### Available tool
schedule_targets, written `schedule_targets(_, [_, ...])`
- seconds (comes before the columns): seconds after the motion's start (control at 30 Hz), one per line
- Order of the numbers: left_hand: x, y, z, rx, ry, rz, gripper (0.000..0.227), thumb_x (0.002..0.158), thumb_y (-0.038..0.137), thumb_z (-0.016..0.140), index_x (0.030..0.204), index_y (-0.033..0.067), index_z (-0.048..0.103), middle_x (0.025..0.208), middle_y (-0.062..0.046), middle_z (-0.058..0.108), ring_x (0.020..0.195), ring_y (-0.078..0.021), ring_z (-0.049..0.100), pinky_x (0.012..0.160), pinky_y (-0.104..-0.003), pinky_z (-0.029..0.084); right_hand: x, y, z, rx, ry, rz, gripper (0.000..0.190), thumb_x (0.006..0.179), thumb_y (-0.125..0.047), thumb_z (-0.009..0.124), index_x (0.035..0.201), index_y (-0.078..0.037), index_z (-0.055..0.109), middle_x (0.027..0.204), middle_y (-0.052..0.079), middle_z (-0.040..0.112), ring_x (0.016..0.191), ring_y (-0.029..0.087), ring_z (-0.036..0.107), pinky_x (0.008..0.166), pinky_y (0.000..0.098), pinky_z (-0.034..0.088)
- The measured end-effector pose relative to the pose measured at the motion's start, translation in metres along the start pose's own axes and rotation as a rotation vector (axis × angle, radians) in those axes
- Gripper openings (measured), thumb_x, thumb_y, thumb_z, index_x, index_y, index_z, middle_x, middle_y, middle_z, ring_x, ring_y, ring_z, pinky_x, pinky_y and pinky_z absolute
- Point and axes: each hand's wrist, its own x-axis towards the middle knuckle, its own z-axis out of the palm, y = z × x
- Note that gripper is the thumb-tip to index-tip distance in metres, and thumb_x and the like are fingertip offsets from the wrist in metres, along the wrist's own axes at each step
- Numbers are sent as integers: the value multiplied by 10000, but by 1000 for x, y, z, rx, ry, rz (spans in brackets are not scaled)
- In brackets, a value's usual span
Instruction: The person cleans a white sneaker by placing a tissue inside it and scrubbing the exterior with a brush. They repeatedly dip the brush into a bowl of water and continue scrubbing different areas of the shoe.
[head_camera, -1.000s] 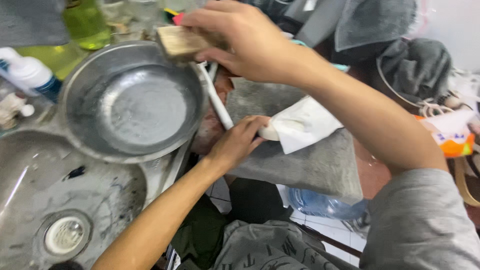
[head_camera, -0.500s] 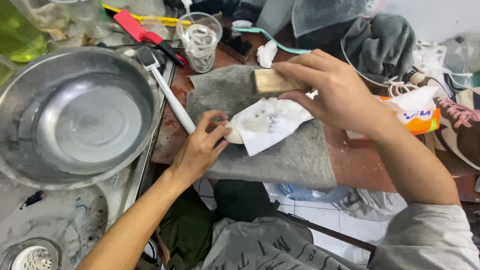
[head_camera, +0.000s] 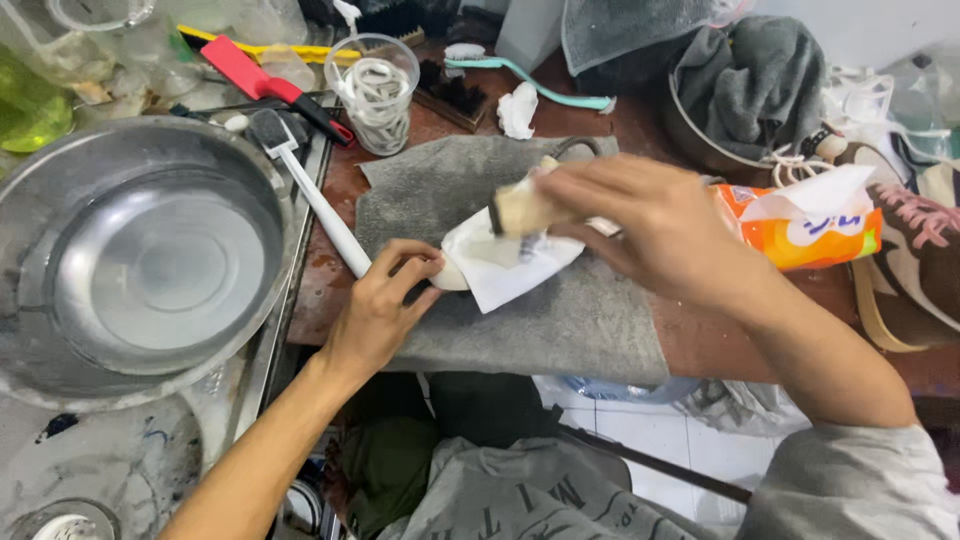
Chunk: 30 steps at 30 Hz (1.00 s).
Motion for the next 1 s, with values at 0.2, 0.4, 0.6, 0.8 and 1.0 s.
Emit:
schedule_targets(0.2, [3, 7, -5, 22, 4, 53, 188, 784, 9, 708, 949, 48, 628, 979, -52, 604, 892, -259, 683, 766, -351, 583, -8, -2, 26, -52, -67, -78, 264, 892, -176, 648, 1078, 8, 678, 982, 194, 695, 906, 344, 687, 751, 426, 545])
schedule_targets(0.4, [2, 4, -3, 34, 29, 51, 216, 759, 22, 736, 951, 60, 646, 970, -28, 614, 901, -241, 686, 778, -329, 588, 0, -8, 37, 58, -141, -28, 302, 897, -173, 610, 1112, 33, 660, 952, 251, 688, 904, 354, 688, 746, 418, 557])
schedule_targets(0.6, [3, 4, -2, 37, 58, 75, 209, 743, 15, 757, 912, 47, 638, 942, -45, 608, 859, -267, 688, 734, -351, 585, 2, -9, 25, -117, 79, 45, 392, 896, -236, 687, 1225, -30, 629, 1073, 150, 684, 970, 315, 681, 771, 387, 543])
schedule_targets(0.8, [-1, 2, 1, 53, 65, 81, 202, 755, 30, 760, 904, 57, 627, 935, -40, 608, 861, -254, 687, 739, -333, 583, 4, -19, 22, -137, 27, 22, 278, 861, -191, 711, 1075, -14, 691, 939, 170, 706, 810, 316, 704, 646, 370, 543])
schedule_targets(1.0, [4, 2, -4, -34, 64, 42, 198, 766, 64, 759, 929, 72, 646, 938, -30, 621, 894, -234, 686, 774, -318, 574, -10, -31, 32, -40, -81, 154, 322, 854, -197, 678, 1112, -6, 684, 878, 209, 711, 739, 291, 712, 605, 343, 565])
